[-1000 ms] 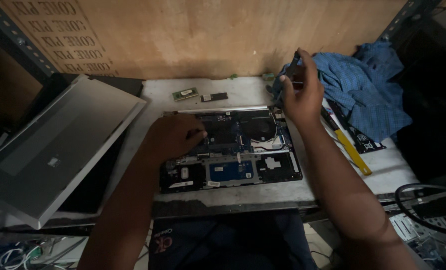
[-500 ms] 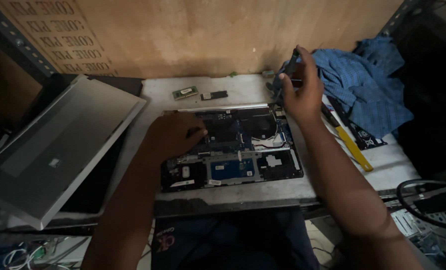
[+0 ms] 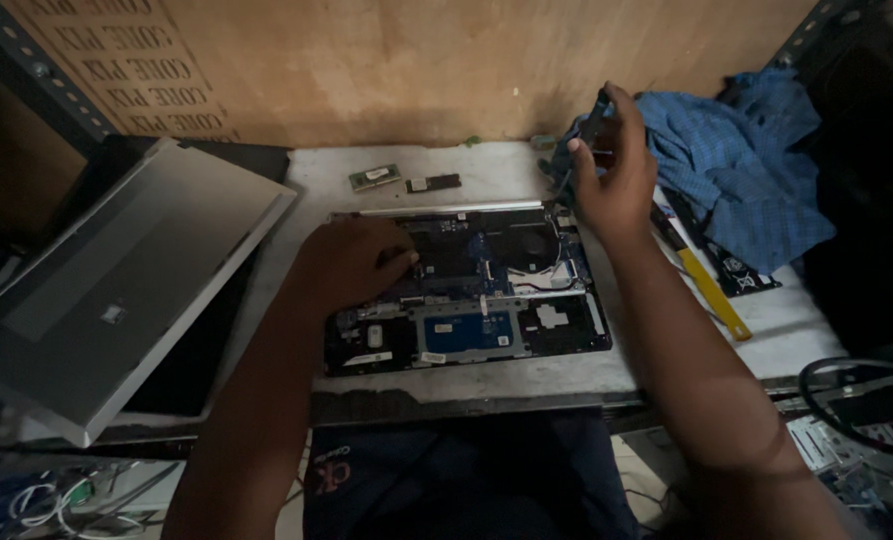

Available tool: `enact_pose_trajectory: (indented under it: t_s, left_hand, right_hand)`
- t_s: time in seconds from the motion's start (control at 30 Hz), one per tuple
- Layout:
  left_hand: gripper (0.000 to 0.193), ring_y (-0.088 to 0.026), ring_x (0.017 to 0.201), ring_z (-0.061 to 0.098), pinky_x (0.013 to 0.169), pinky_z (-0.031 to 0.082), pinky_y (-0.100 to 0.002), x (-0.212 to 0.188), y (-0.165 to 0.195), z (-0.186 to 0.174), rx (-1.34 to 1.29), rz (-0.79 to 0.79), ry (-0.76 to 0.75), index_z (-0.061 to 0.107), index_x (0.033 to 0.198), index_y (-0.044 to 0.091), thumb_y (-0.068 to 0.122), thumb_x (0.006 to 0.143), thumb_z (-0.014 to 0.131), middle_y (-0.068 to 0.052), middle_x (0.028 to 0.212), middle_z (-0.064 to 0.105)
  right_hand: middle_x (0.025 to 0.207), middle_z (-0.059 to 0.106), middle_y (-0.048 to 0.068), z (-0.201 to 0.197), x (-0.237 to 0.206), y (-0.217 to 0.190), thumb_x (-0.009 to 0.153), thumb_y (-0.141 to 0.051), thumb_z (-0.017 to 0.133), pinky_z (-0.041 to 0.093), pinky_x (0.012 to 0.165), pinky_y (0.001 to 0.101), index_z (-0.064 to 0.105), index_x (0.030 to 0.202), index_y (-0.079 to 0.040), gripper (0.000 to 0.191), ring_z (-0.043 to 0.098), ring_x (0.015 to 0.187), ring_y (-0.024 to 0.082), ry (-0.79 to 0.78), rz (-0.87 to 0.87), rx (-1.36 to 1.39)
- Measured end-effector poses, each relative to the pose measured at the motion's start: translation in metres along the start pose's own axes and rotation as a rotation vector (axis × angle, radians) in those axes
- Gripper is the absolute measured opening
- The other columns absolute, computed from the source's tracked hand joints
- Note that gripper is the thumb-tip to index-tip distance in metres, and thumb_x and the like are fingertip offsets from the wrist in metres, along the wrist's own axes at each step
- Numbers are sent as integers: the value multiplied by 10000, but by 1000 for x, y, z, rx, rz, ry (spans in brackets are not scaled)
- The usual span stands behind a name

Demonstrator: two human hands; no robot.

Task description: The person works on a laptop at a repair bench. They flip the laptop over, pry off and remove the silver back cover, set it aside, then use a screwdriver to unscrew components on the exposed motherboard and lift out the RAM module and a small storage module, placing them on the bench.

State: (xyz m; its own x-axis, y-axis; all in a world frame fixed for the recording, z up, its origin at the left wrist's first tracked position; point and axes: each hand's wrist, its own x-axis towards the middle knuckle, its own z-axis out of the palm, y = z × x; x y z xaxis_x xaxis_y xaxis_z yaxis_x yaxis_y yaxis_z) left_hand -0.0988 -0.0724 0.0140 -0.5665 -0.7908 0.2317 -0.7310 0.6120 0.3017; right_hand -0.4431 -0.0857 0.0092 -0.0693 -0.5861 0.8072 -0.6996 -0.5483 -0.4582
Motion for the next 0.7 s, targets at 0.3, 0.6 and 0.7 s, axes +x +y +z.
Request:
enact_pose_trajectory:
  t_s: [0.3,0.6,0.7]
  left_hand:
    - [197,-299,874,712,765,539,-487,1,1,2,-49,4,12,763,981,191,349,885,693,-54,926,751]
    - [209,-300,886,714,769,549,-478,-2,-2,2,-48,29,39,762,982,177,351,886,699,-64,931,755]
    - [210,-301,873,714,759,546,-479,-2,0,2,-43,30,40,762,985,174,349,892,693,-63,939,753]
  right_hand:
    - [1298,675,149,1,0,0,1117,29,569,589,977,309,337,1586,-92,538,723,1127,189,-113,55,224]
    - [1051,664,146,-2,3,-10,985,17,783,579,836,317,524,1452,-79,542,688,929,207,7,34,-11]
    - [1101,716,141,-5,1,-9,1051,40,677,602,896,326,475,1540,-74,542,744,1017,207,-8,-27,18]
